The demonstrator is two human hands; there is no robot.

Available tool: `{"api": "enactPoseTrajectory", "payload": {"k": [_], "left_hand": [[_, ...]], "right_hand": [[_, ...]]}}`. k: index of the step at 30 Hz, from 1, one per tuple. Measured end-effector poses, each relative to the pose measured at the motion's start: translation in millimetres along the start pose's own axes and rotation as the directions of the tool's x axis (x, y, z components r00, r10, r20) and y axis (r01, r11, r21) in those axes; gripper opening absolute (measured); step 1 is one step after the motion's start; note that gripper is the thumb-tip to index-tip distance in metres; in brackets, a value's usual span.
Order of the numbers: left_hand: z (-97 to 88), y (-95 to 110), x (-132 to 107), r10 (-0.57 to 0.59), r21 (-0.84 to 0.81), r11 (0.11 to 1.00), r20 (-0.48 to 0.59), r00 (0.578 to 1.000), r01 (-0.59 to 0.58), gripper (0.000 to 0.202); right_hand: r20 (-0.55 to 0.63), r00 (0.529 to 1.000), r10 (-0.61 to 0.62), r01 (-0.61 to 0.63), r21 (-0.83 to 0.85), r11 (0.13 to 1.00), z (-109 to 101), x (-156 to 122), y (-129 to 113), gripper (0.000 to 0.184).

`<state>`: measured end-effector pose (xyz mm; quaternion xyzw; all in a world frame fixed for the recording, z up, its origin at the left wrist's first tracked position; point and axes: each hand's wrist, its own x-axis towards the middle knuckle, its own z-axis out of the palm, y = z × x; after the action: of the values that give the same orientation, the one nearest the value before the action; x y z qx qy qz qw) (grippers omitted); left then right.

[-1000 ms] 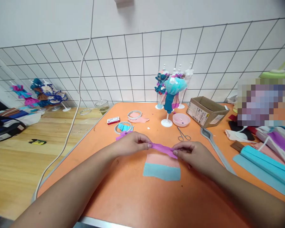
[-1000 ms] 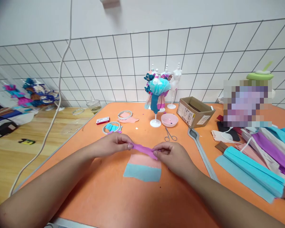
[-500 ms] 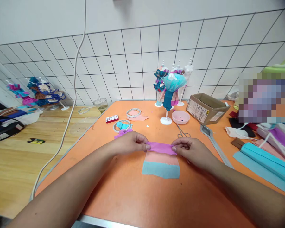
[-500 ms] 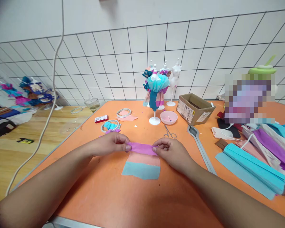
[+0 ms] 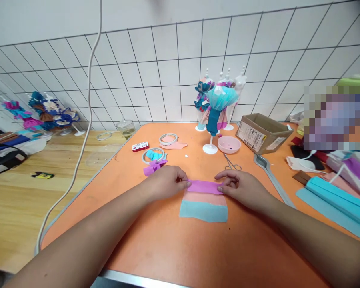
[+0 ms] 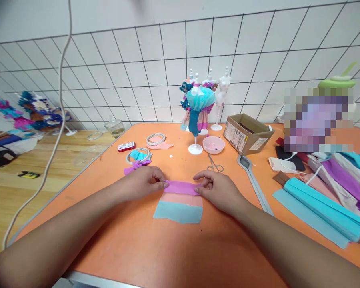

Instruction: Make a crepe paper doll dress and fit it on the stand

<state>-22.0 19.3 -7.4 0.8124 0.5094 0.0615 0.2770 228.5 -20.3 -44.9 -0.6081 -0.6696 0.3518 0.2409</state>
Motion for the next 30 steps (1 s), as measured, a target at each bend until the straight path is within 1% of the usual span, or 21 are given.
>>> {"api": "enactPoseTrajectory", "payload": {"k": [5, 8, 12, 21, 30], "left_hand": [[5.3, -2, 4, 0.032, 0.070, 0.997, -0.017, 0.999, -0.031, 0.025], [6.7, -4, 6, 0.053, 0.083, 0.995, -0.023, 0.998, -0.051, 0.025], [5.4, -5, 5, 0.050, 0.084, 0.995, -0.024, 0.998, -0.048, 0.026], [3.3, -13, 7, 0.106, 0.104, 0.989, 0.034, 0.994, -0.109, 0.025], [10.2, -7, 10, 0.172, 0.225, 0.960, 0.005, 0.985, -0.169, 0.019]], "right_hand": [[-0.013, 1.000, -0.020, 0.020, -0.057, 0.998, 3, 3, 3, 0.029], [-0.015, 0.999, -0.031, 0.030, -0.058, 0.998, 4, 3, 2, 0.028], [-0.040, 0.999, -0.030, 0.027, -0.069, 0.997, 5, 3, 0, 0.027], [-0.030, 0.998, -0.058, 0.055, -0.099, 0.994, 8, 4, 4, 0.029], [-0.036, 0.997, -0.066, 0.058, -0.186, 0.981, 8, 2, 1, 0.026]]}}
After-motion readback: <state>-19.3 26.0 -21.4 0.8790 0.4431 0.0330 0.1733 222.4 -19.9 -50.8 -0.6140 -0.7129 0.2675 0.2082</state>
